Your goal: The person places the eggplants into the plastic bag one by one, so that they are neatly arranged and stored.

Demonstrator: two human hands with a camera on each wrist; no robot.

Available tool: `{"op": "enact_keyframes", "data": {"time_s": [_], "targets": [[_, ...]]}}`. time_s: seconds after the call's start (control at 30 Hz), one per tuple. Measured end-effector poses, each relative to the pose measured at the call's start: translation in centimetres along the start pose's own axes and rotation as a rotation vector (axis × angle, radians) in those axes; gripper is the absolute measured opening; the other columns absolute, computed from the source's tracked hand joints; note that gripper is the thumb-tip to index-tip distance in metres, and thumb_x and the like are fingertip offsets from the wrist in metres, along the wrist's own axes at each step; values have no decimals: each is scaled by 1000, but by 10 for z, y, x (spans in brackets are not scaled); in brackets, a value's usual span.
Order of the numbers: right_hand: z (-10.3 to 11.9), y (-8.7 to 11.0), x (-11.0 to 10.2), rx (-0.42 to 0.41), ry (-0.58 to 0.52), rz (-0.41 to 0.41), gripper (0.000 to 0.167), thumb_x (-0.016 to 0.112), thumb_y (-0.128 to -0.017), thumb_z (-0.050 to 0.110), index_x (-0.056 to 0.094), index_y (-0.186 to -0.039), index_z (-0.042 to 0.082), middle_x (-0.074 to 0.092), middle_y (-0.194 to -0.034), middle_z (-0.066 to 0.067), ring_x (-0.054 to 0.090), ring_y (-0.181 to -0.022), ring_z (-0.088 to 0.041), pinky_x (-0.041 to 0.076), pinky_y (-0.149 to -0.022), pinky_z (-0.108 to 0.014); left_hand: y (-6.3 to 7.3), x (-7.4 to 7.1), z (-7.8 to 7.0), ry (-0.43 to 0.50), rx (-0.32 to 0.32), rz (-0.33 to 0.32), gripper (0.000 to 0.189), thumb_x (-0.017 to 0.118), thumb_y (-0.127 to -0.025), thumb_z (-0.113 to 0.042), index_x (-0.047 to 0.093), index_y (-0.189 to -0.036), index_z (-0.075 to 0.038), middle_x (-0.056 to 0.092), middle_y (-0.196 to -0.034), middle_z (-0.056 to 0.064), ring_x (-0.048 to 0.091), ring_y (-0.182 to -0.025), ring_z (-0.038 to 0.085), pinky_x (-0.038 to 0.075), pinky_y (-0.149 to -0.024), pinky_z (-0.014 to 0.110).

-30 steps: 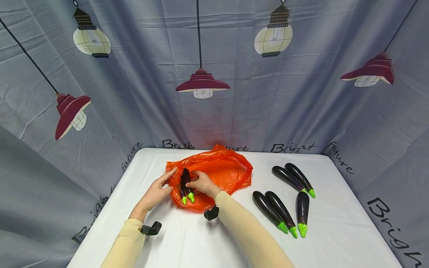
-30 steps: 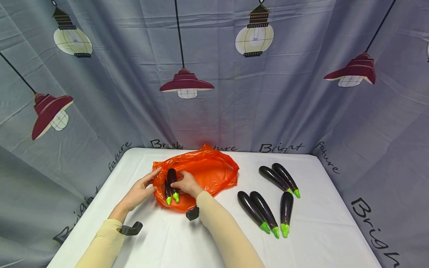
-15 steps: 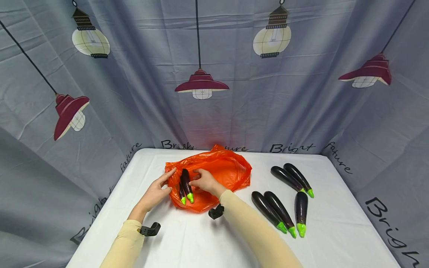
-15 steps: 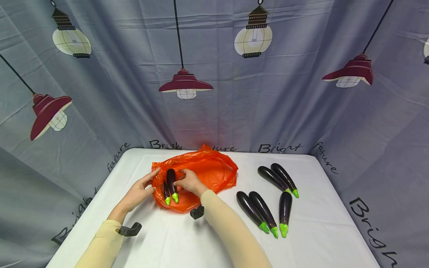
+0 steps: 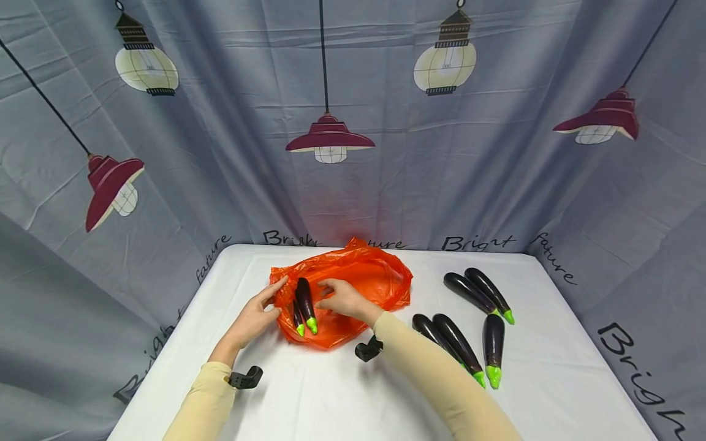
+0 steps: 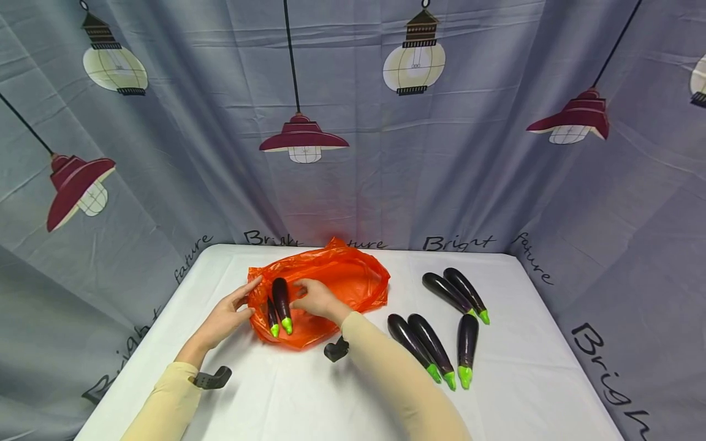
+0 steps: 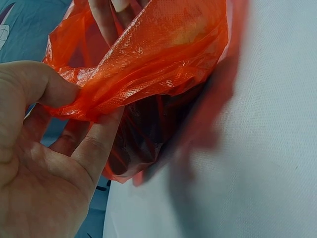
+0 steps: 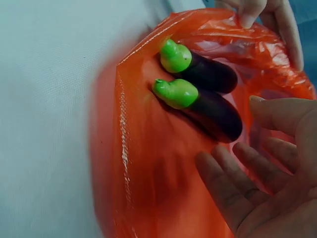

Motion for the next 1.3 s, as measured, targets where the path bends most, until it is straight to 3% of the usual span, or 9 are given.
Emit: {"op": "enact_keyframes", "data": {"time_s": [0.2, 0.3, 0.83, 1.07, 1.3], "targets": [[7, 13, -12, -64, 178, 0, 52, 75, -91, 13, 60, -141, 3, 62, -134, -19, 62, -116, -33, 55, -95, -43, -1, 0, 0, 14, -10, -1, 76, 58, -90, 5, 43, -158, -25, 26, -166, 12, 24, -150, 43, 24, -119, 59], [11, 21, -20, -90, 216, -6, 52, 75, -92, 15, 61, -140, 5, 63, -135, -15, 59, -123, -34, 52, -100, -43, -1, 1, 1, 19, 0, -2, 74, 58, -91, 5, 43, -158, -24, 26, -166, 13, 25, -149, 44, 25, -118, 59], [9, 62, -74, -129, 228, -82, 49, 73, -93, 17, 62, -141, 12, 65, -131, -5, 63, -113, -29, 56, -94, -39, 1, 1, -1, 21, 11, -10, 73, 58, -92, 4, 43, -158, -25, 27, -166, 12, 24, -150, 43, 27, -117, 58], [2, 76, -94, -151, 227, -111, 51, 73, -94, 18, 60, -142, 10, 65, -132, -8, 62, -115, -34, 55, -95, -40, 1, 1, -1, -3, 11, -19, 73, 57, -93, 4, 42, -158, -24, 28, -166, 12, 26, -149, 43, 27, -118, 57], [-13, 91, -120, -114, 198, -167, 51, 74, -93, 16, 61, -141, 7, 65, -132, -11, 62, -114, -33, 56, -91, -38, 1, 0, 1, -11, 19, -27, 73, 58, -93, 4, 42, -158, -24, 30, -165, 10, 28, -149, 42, 27, -118, 56]]}}
Point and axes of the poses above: each hand's wrist, its own y-axis away from the middle knuckle, its own x-axis out of the palm, z = x × y, the point moved 1 cm from there along -y, towards the middle knuckle
